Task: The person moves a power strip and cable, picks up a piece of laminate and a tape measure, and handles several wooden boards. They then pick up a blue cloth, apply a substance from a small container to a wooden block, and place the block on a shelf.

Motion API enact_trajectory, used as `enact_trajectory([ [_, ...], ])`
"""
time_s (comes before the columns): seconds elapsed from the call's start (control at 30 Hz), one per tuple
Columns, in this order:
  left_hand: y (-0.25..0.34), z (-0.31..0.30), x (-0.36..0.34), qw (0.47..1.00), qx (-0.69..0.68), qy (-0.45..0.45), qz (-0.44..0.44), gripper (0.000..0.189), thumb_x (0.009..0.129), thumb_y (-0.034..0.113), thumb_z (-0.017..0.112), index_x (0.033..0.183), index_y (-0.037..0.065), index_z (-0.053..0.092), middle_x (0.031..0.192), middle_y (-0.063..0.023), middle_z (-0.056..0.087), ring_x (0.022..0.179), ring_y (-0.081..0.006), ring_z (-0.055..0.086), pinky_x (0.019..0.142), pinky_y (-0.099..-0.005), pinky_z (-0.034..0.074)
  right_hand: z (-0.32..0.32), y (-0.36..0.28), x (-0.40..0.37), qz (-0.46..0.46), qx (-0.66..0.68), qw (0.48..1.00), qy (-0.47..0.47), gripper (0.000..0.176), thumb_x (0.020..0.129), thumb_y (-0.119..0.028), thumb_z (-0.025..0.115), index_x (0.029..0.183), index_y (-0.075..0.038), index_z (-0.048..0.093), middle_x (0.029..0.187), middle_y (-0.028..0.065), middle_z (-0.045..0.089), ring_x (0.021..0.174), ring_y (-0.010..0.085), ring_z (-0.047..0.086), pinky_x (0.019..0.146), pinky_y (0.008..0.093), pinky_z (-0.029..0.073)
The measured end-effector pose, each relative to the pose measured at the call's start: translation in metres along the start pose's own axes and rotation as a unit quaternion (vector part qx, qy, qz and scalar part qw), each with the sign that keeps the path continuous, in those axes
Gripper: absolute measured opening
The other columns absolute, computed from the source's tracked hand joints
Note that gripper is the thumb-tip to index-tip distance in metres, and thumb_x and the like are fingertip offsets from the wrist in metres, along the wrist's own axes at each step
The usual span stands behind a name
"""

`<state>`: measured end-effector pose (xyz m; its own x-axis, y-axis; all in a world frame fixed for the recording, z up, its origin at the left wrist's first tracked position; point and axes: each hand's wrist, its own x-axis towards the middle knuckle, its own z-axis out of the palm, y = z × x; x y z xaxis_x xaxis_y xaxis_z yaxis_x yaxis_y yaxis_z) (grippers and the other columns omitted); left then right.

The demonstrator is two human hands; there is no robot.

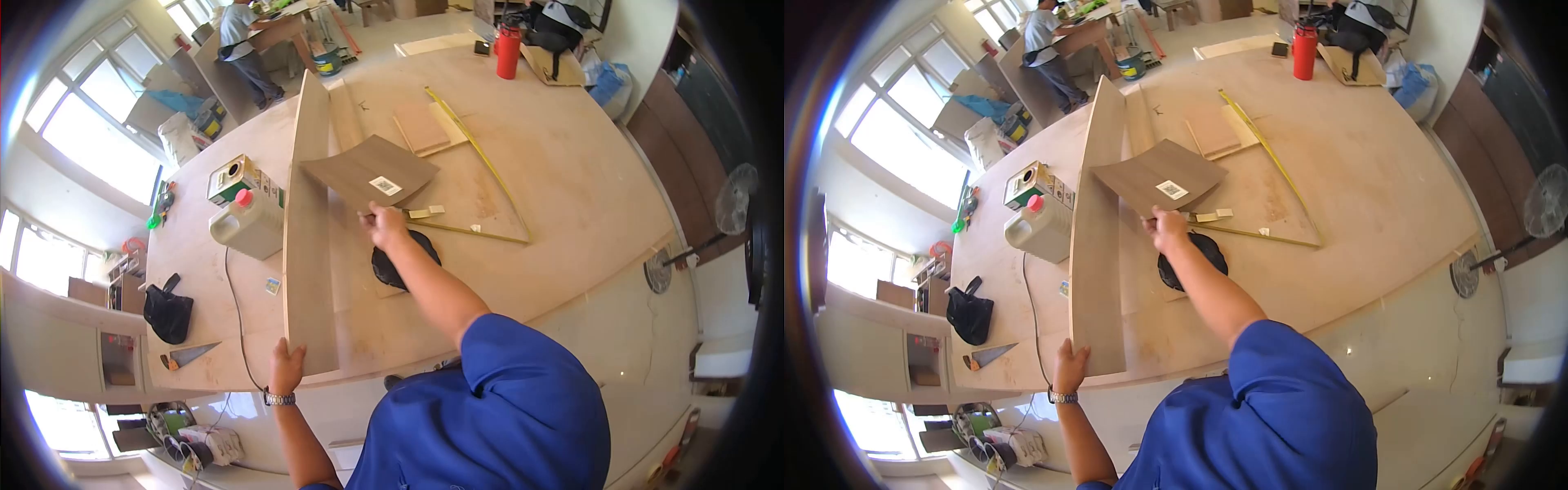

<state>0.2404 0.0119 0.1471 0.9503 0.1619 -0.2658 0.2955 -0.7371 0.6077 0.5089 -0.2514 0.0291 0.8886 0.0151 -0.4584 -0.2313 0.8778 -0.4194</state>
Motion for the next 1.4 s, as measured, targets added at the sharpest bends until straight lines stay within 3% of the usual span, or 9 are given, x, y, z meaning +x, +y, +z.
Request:
enact_trajectory([
  [0.1, -0.013, 0.011, -0.003, 0.996, -0.093, -0.002, 0.018, 0.031, 0.084, 0.014, 0.064, 0.107, -0.006, 0.06, 0.087, -0.0183, 0.067, 0.078, -0.0237, 0.063, 0.073, -0.0336, 0.05, -0.028, -0.057, -0.043, -0.036, -0.087, 0.995, -0.032, 0.011, 0.09, -0.014, 0.062, 0.094, -0.007, 0.055, 0.085, 0.0078, 0.061, 0.064, 0.0173, 0.058, 0.059, 0.0319, 0.056],
  [0.37, -0.046, 0.075, 0.007, 0.899, -0.426, -0.085, -0.044, 0.028, 0.088, 0.012, 0.06, 0.11, -0.005, 0.06, 0.098, -0.011, 0.069, 0.087, -0.0144, 0.061, 0.077, -0.031, 0.05, -0.167, -0.182, -0.137, -0.198, -0.287, 0.932, 0.101, 0.013, 0.09, -0.022, 0.065, 0.085, -0.011, 0.06, 0.074, -0.0015, 0.055, 0.06, 0.0091, 0.049, 0.056, 0.0289, 0.048],
  [0.57, -0.13, 0.13, 0.042, 0.977, -0.21, -0.025, -0.033, 0.032, 0.081, 0.024, 0.069, 0.09, -0.005, 0.057, 0.076, -0.0174, 0.062, 0.068, -0.0215, 0.056, 0.06, -0.0358, 0.046, -0.2, -0.222, -0.212, -0.262, -0.216, 0.918, 0.205, 0.011, 0.091, -0.022, 0.063, 0.088, -0.012, 0.059, 0.075, -0.002, 0.056, 0.061, 0.0095, 0.049, 0.06, 0.0285, 0.047],
  [0.67, -0.076, 0.102, 0.029, 0.998, 0.06, -0.016, -0.028, 0.036, 0.077, 0.026, 0.073, 0.076, -0.005, 0.054, 0.062, -0.0182, 0.053, 0.056, -0.0248, 0.048, 0.052, -0.039, 0.04, -0.221, -0.239, -0.248, -0.289, -0.201, 0.909, 0.221, 0.012, 0.091, -0.023, 0.063, 0.093, -0.012, 0.059, 0.08, -0.0009, 0.059, 0.068, 0.0106, 0.053, 0.063, 0.0291, 0.046],
  [0.9, -0.078, 0.09, 0.038, 0.994, 0.022, -0.093, -0.047, 0.031, 0.076, 0.02, 0.071, 0.065, -0.005, 0.055, 0.054, -0.0141, 0.051, 0.049, -0.0215, 0.044, 0.048, -0.0388, 0.038, -0.271, -0.267, -0.343, -0.36, -0.199, 0.875, 0.255, 0.019, 0.092, -0.024, 0.062, 0.104, -0.01, 0.059, 0.092, -0.0003, 0.061, 0.08, 0.0113, 0.055, 0.068, 0.0298, 0.043],
  [1.13, -0.05, 0.072, 0.058, 0.967, 0.106, -0.202, -0.116, 0.038, 0.084, 0.031, 0.064, 0.066, -0.002, 0.064, 0.056, -0.0128, 0.06, 0.046, -0.0212, 0.058, 0.051, -0.0353, 0.048, -0.326, -0.275, -0.395, -0.384, -0.176, 0.854, 0.304, 0.029, 0.091, -0.03, 0.065, 0.114, -0.013, 0.058, 0.104, -0.0048, 0.062, 0.09, 0.0077, 0.052, 0.074, 0.0286, 0.035],
  [1.23, -0.04, 0.072, 0.069, 0.954, 0.123, -0.232, -0.143, 0.036, 0.087, 0.032, 0.061, 0.072, -0.001, 0.066, 0.067, -0.0145, 0.066, 0.057, -0.0243, 0.064, 0.057, -0.0365, 0.051, -0.339, -0.278, -0.404, -0.378, -0.179, 0.855, 0.308, 0.03, 0.091, -0.03, 0.064, 0.115, -0.014, 0.057, 0.106, -0.0051, 0.062, 0.092, 0.0074, 0.052, 0.075, 0.0294, 0.035],
  [1.33, -0.002, 0.074, 0.085, 0.916, 0.342, -0.159, 0.137, 0.029, 0.089, 0.028, 0.057, 0.087, 0.001, 0.068, 0.087, -0.0157, 0.07, 0.076, -0.0286, 0.068, 0.067, -0.0393, 0.054, -0.343, -0.28, -0.405, -0.383, -0.168, 0.848, 0.325, 0.029, 0.091, -0.031, 0.064, 0.113, -0.015, 0.058, 0.104, -0.0059, 0.062, 0.091, 0.007, 0.052, 0.075, 0.0292, 0.035],
  [1.4, 0.065, 0.094, 0.086, 0.926, 0.286, -0.019, 0.244, 0.025, 0.09, 0.025, 0.055, 0.102, 0.005, 0.067, 0.102, -0.016, 0.068, 0.094, -0.0321, 0.064, 0.078, -0.0417, 0.052, -0.346, -0.281, -0.402, -0.383, -0.162, 0.852, 0.319, 0.027, 0.091, -0.032, 0.064, 0.112, -0.015, 0.058, 0.102, -0.0066, 0.062, 0.09, 0.0068, 0.052, 0.074, 0.0288, 0.035],
])
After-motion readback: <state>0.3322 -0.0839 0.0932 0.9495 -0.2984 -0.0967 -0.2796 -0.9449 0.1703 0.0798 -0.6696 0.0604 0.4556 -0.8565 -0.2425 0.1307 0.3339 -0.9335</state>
